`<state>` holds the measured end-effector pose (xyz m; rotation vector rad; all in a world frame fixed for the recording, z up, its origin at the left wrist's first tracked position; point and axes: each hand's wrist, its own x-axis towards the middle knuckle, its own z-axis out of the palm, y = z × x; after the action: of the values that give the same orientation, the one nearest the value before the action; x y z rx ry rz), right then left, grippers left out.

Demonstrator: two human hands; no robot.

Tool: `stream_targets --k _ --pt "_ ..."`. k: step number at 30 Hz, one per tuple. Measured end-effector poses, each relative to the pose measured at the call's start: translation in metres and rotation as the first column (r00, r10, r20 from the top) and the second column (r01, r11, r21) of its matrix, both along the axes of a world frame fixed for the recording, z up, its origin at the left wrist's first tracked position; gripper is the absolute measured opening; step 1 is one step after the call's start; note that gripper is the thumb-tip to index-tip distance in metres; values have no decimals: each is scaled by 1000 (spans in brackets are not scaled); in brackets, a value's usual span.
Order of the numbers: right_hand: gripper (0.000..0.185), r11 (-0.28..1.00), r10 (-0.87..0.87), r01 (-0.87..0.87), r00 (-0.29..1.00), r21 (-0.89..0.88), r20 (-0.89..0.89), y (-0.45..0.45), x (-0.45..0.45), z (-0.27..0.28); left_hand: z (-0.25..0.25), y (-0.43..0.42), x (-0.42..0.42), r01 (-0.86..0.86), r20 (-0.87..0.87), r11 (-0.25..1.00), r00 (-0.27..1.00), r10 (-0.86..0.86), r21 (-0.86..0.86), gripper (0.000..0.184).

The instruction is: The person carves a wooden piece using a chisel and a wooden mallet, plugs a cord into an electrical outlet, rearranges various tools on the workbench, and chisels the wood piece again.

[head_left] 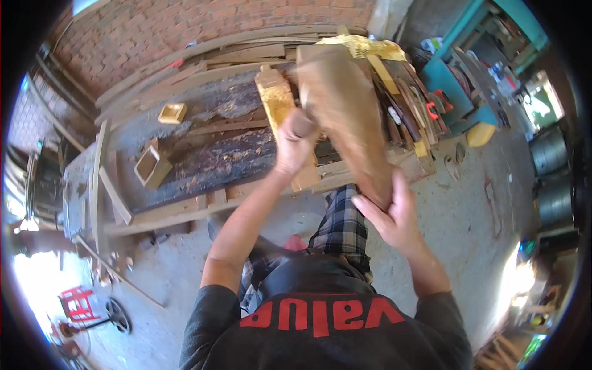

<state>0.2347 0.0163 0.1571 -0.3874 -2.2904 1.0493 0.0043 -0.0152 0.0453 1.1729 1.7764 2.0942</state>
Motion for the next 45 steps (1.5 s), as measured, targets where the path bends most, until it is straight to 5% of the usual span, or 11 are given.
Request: stream_targets --k 2,7,10,16,18,23,28,32,35,38,45 --pt "53 992 -110 116 984 39 -140 -14 14 -8 1 -1 25 30 -26 996 999 -28 79 20" --pt "51 980 -187 199 949 -22 254 -30 48 -48 -32 -7 38 25 -362 997 932 6 79 18" --pt "46 968 -241 244 969 -58 53 -44 59 -45 -28 -21 48 71 -309 997 948 -74 -22 20" --pt "41 964 -242 259 948 -62 208 -44 67 -107 -48 -33 52 113 -378 992 922 -82 59 24" --pt "43 852 -290 357 931 -383 221 -44 80 -121 -51 -33 53 72 -356 996 933 -46 61 25" --pt "41 980 -200 200 972 15 125 -37 100 -156 -55 -32 52 73 -369 996 928 -49 52 26" --pt "26 922 -278 324 935 -212 219 -49 75 -114 -53 -29 51 74 -387 996 921 -47 55 26" --pt "38 960 -263 278 901 5 345 -48 71 -103 -46 -18 50 20 -390 1000 921 -10 21 25" --pt "29 847 -458 483 875 -221 156 -49 60 -129 -35 -17 45 6 -344 999 939 5 31 24" --pt "26 805 -366 428 903 -410 224 -42 68 -122 -28 -16 47 34 -271 999 962 -33 0 23" --pt "25 847 -338 359 933 -392 124 -44 65 -119 -14 0 31 -189 -236 979 951 201 74 24"
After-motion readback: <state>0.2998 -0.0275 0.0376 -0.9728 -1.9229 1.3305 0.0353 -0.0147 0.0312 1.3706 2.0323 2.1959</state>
